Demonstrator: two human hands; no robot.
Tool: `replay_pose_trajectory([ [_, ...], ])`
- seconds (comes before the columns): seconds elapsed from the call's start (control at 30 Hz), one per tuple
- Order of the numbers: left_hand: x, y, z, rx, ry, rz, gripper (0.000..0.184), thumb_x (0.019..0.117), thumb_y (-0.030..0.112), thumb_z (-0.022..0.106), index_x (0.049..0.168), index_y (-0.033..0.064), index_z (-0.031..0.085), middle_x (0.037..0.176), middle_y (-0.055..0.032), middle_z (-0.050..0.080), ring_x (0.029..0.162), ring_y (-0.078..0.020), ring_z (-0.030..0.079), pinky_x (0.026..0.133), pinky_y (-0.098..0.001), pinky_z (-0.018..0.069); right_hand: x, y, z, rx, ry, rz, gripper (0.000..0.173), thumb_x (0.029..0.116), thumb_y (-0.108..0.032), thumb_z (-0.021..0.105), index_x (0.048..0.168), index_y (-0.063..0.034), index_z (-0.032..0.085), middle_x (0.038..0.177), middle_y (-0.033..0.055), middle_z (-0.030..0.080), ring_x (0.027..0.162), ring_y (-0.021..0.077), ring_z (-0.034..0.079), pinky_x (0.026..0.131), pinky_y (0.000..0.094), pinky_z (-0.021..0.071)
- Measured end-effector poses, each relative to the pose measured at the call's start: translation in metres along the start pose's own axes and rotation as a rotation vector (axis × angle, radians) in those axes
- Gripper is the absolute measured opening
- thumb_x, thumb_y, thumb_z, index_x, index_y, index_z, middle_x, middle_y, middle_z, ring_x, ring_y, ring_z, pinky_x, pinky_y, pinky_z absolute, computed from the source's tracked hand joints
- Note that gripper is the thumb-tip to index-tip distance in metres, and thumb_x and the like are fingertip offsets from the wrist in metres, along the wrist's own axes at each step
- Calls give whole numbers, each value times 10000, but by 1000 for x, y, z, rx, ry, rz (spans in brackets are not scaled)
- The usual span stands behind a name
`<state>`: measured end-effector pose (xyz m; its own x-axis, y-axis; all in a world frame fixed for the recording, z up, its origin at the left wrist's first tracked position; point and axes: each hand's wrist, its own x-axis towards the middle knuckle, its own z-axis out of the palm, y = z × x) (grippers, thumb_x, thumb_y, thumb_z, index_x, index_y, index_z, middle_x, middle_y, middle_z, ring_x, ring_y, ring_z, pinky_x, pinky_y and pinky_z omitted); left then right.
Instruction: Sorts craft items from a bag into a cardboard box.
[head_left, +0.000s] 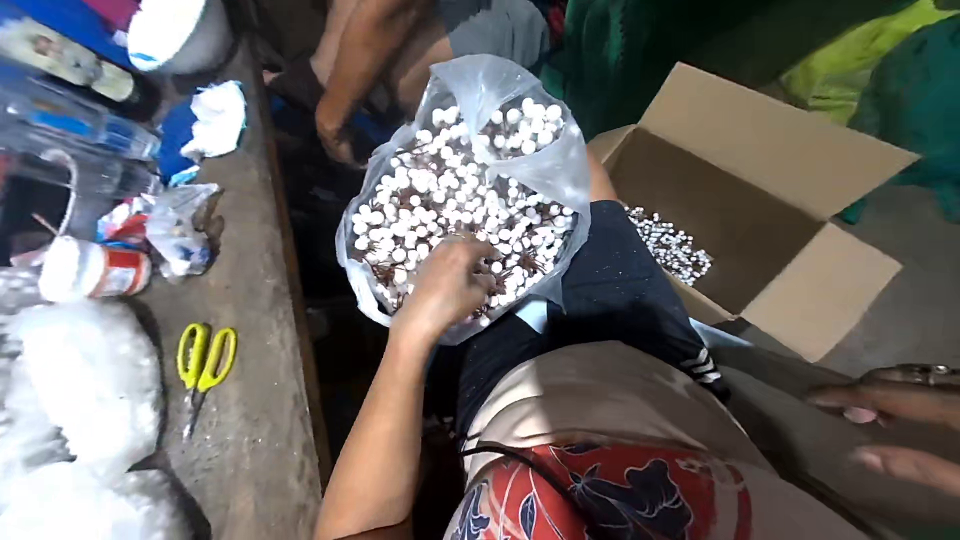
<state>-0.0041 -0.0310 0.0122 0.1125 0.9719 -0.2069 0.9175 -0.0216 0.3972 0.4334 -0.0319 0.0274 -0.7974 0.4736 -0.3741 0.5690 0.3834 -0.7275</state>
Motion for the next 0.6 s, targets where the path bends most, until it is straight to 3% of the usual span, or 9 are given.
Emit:
replay_pose_trajectory([
  [0.07, 4, 6, 7, 94, -79, -21, 302, 859, 70, 764, 1160, 44, 743, 1116, -214, 688, 1091, -405, 646, 908, -615, 510, 0, -2, -1, 0, -7, 23, 423, 997, -264, 629, 1235, 84, 662, 1026, 288, 702, 916, 480, 688, 830, 668, 525],
  [0.17, 6, 19, 6, 173, -129, -65, 211, 898, 117, 742, 1099, 54, 759, 985, -189, 715, 986, -398, 673, 840, -609, 512, 1, -3, -3, 5, -24, 34, 417, 1001, -243, 626, 1240, 99, 654, 1047, 302, 694, 935, 487, 682, 850, 664, 521],
  [0.23, 5, 16, 8, 143, -58, -29, 116, 893, 67, 721, 991, 29, 770, 887, -175, 726, 888, -381, 698, 797, -606, 519, 1, -3, -4, 7, -29, 39, 412, 1000, -233, 633, 1243, 99, 653, 1052, 304, 695, 940, 487, 683, 859, 661, 521],
  [0.3, 1, 10, 4, 52, 62, -3, 117, 899, 17, 687, 988, 2, 761, 909, -175, 732, 880, -357, 709, 808, -596, 539, 1, -2, -3, 13, -26, 35, 401, 997, -219, 642, 1243, 97, 655, 1049, 308, 695, 929, 491, 685, 856, 664, 523],
  [0.37, -7, 6, -7, -90, 198, 32, 138, 939, 23, 658, 1042, -13, 743, 944, -155, 738, 860, -270, 720, 814, -499, 580, 0, 1, -2, 22, -24, 27, 400, 1001, -226, 631, 1240, 93, 654, 1046, 306, 693, 924, 488, 683, 851, 661, 523],
  [0.47, -15, 10, -17, -322, 258, 81, 134, 948, 19, 645, 1059, 4, 719, 884, -58, 722, 739, -51, 680, 714, -229, 584, 1, 1, 0, 18, -1, 8, 411, 1000, -253, 618, 1221, 89, 664, 1017, 298, 697, 903, 482, 686, 824, 664, 526],
  [0.57, -7, 31, -11, -453, 51, 120, 165, 939, -7, 631, 1084, -7, 710, 812, -39, 700, 630, -30, 639, 593, -195, 558, 0, 2, 3, -9, 33, -14, 415, 995, -288, 607, 1176, 78, 680, 969, 263, 700, 861, 448, 689, 776, 640, 534],
  [0.6, 1, 42, -7, -468, -40, 146, 165, 942, -2, 636, 1089, -20, 709, 795, -52, 694, 626, -49, 641, 595, -214, 564, -1, 3, 5, -13, 46, -18, 417, 987, -297, 608, 1170, 69, 686, 958, 252, 702, 849, 435, 690, 764, 631, 533],
])
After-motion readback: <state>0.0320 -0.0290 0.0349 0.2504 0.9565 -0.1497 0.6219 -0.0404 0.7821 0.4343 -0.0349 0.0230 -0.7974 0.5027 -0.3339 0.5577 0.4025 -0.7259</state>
